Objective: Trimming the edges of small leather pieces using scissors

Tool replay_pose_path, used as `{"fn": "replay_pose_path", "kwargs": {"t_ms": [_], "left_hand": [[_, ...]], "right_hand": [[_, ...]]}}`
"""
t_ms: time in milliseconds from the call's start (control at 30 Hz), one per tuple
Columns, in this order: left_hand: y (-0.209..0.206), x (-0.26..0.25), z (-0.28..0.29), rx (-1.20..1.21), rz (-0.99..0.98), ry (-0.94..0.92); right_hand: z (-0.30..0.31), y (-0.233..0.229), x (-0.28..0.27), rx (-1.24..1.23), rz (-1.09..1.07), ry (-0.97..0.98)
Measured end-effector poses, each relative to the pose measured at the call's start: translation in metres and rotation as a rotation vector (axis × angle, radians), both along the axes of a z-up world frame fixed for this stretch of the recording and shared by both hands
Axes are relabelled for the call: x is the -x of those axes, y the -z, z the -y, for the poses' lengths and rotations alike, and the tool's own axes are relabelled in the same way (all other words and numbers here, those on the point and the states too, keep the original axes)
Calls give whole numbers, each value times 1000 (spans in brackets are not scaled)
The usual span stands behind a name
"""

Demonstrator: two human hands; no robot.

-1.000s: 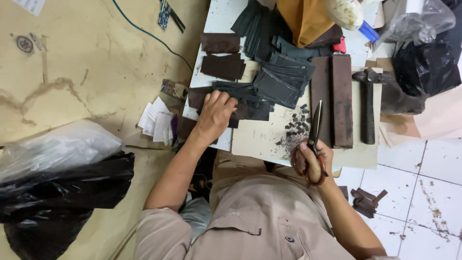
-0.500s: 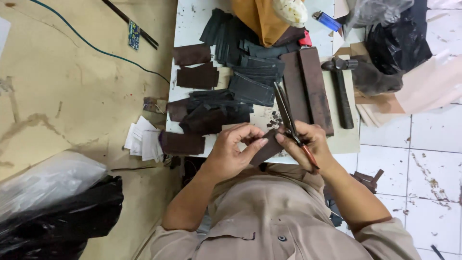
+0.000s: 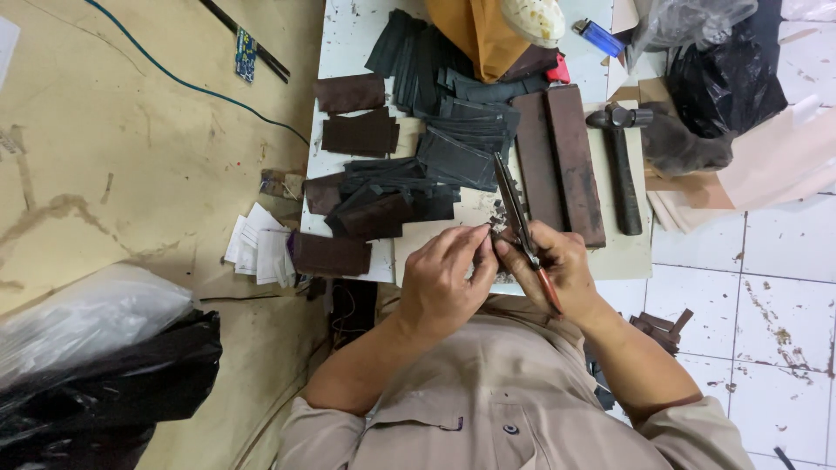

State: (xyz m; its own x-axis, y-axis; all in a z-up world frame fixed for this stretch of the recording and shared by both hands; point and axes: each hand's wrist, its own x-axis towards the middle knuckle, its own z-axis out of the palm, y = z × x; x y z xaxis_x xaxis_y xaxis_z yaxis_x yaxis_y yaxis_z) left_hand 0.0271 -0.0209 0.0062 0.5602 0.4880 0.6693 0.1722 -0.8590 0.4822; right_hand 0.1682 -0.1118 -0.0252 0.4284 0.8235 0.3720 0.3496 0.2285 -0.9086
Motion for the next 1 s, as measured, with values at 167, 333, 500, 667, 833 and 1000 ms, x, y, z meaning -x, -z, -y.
{"fn": "replay_pose_path", "kwargs": {"t_ms": [167, 333, 500, 667, 833, 1000], "left_hand": [[17, 1, -1, -114, -10, -46], [7, 6, -1, -159, -22, -9], [5, 8, -2, -57, -7, 33], [-6, 6, -3, 139, 18, 101], [10, 3, 0, 80, 1, 76], [12, 4, 5, -80, -30, 20]], "right_hand": [[-1, -11, 0, 17, -51, -13], [6, -4, -10, 56, -74, -66], [3, -6, -8, 49, -170, -93], [4, -9, -4, 44, -90, -102], [5, -13, -1, 31, -22, -69], [8, -8, -9, 44, -83, -86]]}}
